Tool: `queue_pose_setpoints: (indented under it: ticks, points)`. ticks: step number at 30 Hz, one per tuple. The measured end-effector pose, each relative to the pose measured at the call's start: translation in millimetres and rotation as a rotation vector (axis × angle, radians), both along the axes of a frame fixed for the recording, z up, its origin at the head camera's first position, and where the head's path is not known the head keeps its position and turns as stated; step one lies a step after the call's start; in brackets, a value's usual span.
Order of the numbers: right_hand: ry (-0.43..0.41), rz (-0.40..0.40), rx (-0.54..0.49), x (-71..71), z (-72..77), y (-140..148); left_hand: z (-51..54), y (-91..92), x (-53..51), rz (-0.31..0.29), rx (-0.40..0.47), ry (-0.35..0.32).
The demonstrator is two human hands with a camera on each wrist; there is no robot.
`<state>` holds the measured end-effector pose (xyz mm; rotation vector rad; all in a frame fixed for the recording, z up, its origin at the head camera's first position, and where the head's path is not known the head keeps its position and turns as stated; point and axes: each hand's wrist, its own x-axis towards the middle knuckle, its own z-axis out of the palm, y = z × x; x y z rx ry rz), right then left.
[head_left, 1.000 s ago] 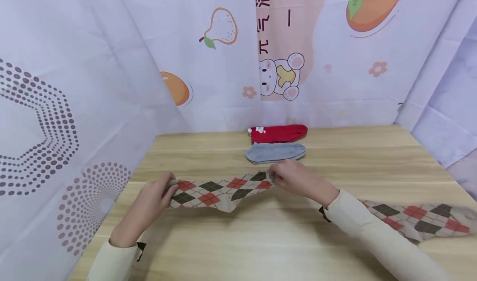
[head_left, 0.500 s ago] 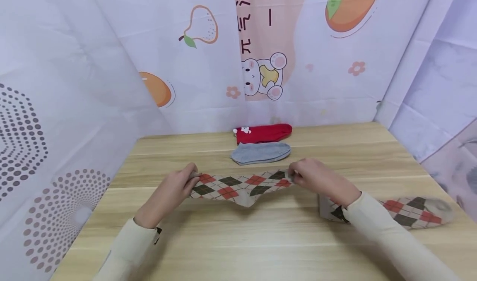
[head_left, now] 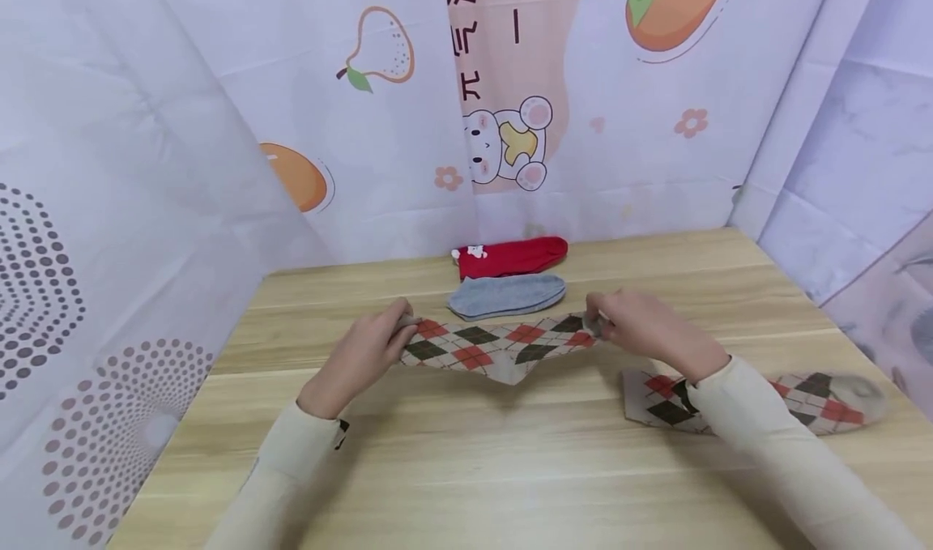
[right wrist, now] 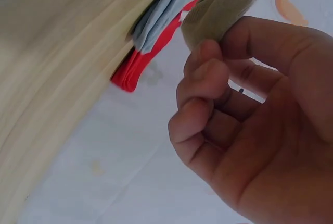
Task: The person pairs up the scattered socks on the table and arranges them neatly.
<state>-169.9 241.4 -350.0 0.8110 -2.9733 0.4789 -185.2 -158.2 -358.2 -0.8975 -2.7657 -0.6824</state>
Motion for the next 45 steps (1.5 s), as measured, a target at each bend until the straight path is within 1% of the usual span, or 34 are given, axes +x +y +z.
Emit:
queue_pose_setpoints:
  ticks: [5,9,14,16,18,24,28,32,35,39,42,45]
  points:
    - [0.029,-0.035,0.006,-6.2,2.2,11.1,-2.6,12.2,-17.3,-0.036,0.022,0.022]
    - [0.038,-0.070,0.020,-13.1,-2.7,17.8,-8.6,17.4,-29.6,-0.047,0.021,0.032]
    - [0.041,-0.072,0.017,-19.1,-8.1,24.0,-17.0,23.0,-40.6,-0.064,0.000,0.041]
    - [0.040,-0.074,0.008,-20.2,-8.8,26.1,-19.0,25.6,-43.2,-0.070,-0.003,0.047]
    - [0.038,-0.078,0.005,-20.8,-9.3,27.6,-20.0,27.8,-44.3,-0.081,-0.004,0.057]
    - [0.011,-0.070,0.030,-22.2,-12.9,29.4,-25.9,34.3,-44.3,-0.117,-0.042,0.124]
    - [0.003,-0.074,0.051,-23.2,-16.4,26.5,-33.3,35.4,-42.4,-0.123,-0.055,0.126]
    - [-0.005,-0.083,0.062,-24.2,-19.3,24.6,-40.1,34.6,-40.5,-0.136,-0.068,0.076]
    - [-0.013,-0.084,0.080,-25.4,-22.5,25.4,-44.7,34.4,-39.5,-0.162,-0.094,0.032]
    - [-0.016,-0.084,0.115,-26.9,-27.3,25.8,-49.2,34.5,-39.0,-0.172,-0.138,0.003]
    - [-0.018,-0.092,0.124,-27.1,-28.7,25.8,-48.9,34.7,-38.2,-0.150,-0.171,-0.021]
    - [-0.035,-0.103,0.113,-25.3,-26.4,26.3,-43.9,34.9,-35.8,-0.096,-0.227,-0.058]
